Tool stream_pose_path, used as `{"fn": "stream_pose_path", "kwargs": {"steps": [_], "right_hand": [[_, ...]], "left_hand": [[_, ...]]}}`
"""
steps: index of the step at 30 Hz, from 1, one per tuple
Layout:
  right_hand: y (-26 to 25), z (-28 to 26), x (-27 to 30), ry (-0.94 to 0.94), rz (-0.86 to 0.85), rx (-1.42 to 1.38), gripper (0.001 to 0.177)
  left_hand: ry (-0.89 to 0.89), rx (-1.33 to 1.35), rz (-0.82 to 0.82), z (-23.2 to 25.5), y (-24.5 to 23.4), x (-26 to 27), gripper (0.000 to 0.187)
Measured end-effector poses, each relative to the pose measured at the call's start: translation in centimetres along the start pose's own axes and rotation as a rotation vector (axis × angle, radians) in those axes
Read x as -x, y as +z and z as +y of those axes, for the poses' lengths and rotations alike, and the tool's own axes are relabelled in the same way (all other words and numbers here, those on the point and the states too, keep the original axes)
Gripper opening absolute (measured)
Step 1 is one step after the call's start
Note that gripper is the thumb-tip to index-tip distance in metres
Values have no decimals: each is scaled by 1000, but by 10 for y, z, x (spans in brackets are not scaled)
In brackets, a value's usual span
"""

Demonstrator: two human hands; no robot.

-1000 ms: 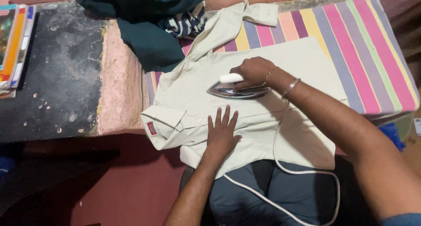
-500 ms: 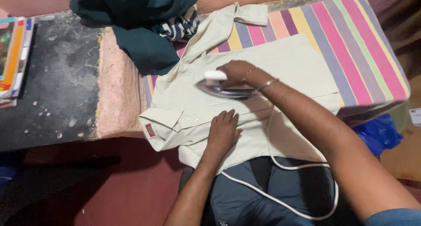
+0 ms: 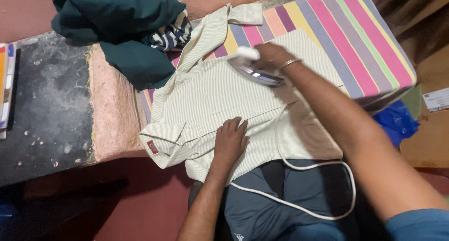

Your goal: The person irons a light-colored striped shirt on a striped ironing board, smoothing the fabric and moving the iron across the front and sleeves. The person then folds the shirt and places it aside before picking up a dark green garment and a striped cloth.

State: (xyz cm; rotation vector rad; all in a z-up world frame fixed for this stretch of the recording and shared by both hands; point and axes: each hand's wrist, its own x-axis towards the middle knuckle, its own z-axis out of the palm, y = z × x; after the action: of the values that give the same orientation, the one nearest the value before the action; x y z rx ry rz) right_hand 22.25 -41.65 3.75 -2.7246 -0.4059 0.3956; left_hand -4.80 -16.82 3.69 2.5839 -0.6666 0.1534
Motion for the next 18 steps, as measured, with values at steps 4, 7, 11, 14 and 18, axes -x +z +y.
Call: {"fn": "stream_pose_path", "kwargs": {"steps": [4,7,11,14,18], "right_hand": [[-30,93,23,191,60,29,56],[-49,139,49,372,54,-29,55],[-52,158,68,342,149,39,56],[-50,140,71,316,170,53,60],[-41,90,62,138,74,67,56]], "left_hand": [[-28,22,-42,-4,2,-1,57],[-27,34,-39,-6,4,0,58],[-40,34,-75,-3,4,-1,61],[-47,19,-97,-3,2,-3,61],[-54,9,-99,-1,1,-2,63]]}}
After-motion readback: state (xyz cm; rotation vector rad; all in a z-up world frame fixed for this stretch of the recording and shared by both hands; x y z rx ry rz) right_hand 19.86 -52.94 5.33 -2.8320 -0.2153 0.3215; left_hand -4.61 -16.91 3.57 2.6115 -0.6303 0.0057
